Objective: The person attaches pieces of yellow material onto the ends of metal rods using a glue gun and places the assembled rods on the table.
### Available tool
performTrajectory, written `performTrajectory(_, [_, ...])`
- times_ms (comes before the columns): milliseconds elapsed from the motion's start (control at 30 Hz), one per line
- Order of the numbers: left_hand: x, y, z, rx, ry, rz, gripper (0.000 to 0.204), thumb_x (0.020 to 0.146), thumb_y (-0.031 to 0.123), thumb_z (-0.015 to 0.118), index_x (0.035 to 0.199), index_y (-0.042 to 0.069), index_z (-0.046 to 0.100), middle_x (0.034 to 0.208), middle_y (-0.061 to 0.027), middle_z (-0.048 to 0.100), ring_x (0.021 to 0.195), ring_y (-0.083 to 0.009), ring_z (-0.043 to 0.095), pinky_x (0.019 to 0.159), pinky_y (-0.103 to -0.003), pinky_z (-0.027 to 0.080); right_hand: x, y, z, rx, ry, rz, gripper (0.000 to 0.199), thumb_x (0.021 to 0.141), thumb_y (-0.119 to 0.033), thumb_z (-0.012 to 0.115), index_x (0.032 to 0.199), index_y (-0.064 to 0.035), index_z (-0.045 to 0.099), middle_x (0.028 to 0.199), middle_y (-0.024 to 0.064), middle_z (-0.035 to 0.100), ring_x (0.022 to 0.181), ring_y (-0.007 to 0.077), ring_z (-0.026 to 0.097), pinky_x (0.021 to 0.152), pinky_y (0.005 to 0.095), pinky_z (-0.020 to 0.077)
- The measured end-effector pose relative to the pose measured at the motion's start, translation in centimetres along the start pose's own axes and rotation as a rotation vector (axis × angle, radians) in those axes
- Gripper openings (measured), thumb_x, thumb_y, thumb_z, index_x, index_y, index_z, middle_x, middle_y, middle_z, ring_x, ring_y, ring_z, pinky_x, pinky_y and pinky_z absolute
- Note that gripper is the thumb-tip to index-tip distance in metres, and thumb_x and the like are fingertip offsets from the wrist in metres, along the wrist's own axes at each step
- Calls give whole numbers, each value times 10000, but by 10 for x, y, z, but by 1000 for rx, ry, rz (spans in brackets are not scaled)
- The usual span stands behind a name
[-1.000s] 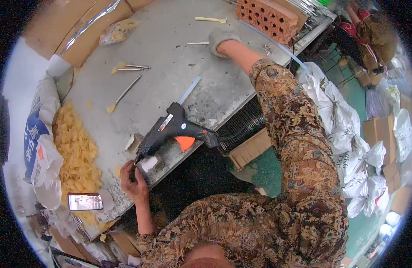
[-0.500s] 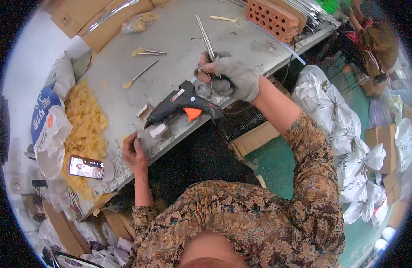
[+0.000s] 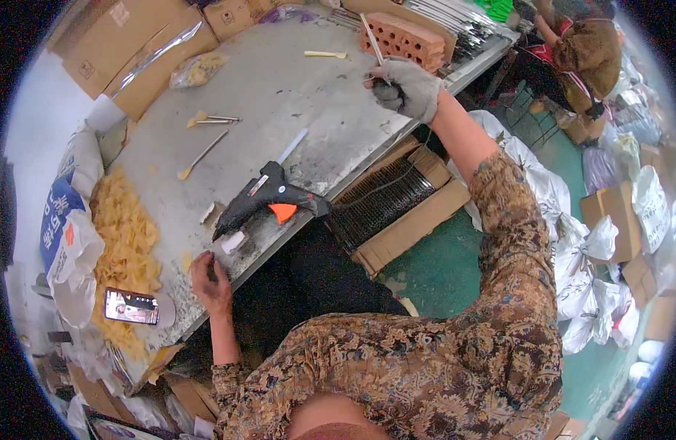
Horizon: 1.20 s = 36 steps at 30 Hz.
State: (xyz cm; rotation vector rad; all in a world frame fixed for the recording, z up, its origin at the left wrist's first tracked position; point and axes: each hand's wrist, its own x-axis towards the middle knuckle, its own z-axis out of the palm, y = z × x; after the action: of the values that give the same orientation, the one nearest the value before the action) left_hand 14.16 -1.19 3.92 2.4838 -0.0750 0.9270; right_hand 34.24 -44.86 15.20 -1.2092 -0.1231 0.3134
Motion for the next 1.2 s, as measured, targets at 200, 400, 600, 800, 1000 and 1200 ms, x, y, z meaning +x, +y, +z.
performTrajectory(200, [27, 78, -22, -486, -13, -144, 185, 781, 8, 564, 964, -3, 589, 930, -104, 592, 764, -173, 575, 680, -268, 469, -61, 13, 114, 211, -360, 30, 133, 838, -160, 511, 922, -59, 490, 737, 62, 527, 407, 61, 333, 364, 183, 267])
performTrajectory(400, [65, 161, -3, -1133, -411, -337, 230, 807, 78, 582, 1010, -29, 577, 815, -66, 613, 679, -93, 553, 642, -224, 455, -94, 27, 175, -85, -327, 137, 230, 762, -209, 612, 889, -46, 512, 668, 45, 519, 539, 72, 464, 414, 193, 325])
performTrajectory(600, [58, 162, -10, -906, -458, -375, 164, 820, 81, 597, 926, -45, 605, 742, -31, 625, 645, -68, 570, 595, -217, 464, -105, 27, 182, -309, -221, 250, 198, 767, -153, 626, 921, -64, 539, 656, 2, 509, 512, 59, 448, 405, 171, 314])
performTrajectory(800, [54, 164, -10, -1158, -510, -462, 142, 817, 72, 601, 908, -36, 593, 729, -26, 614, 624, -63, 566, 554, -208, 460, -108, 36, 173, -283, -224, 246, 203, 763, -174, 625, 908, -62, 539, 651, 1, 511, 470, 52, 417, 373, 178, 283])
performTrajectory(1000, [54, 163, -4, -1254, -582, -500, 143, 820, 71, 601, 928, -22, 587, 776, -51, 625, 617, -81, 563, 572, -213, 467, -107, 38, 162, -253, -243, 298, 206, 757, -183, 628, 898, -63, 538, 652, 3, 511, 513, 51, 439, 390, 176, 283])
performTrajectory(1200, [54, 165, 1, -1416, -627, -566, 158, 824, 69, 597, 952, -21, 580, 797, -74, 629, 634, -95, 569, 583, -221, 473, -104, 45, 152, -212, -260, 247, 207, 754, -181, 634, 897, -63, 542, 666, 6, 516, 540, 54, 456, 395, 176, 283])
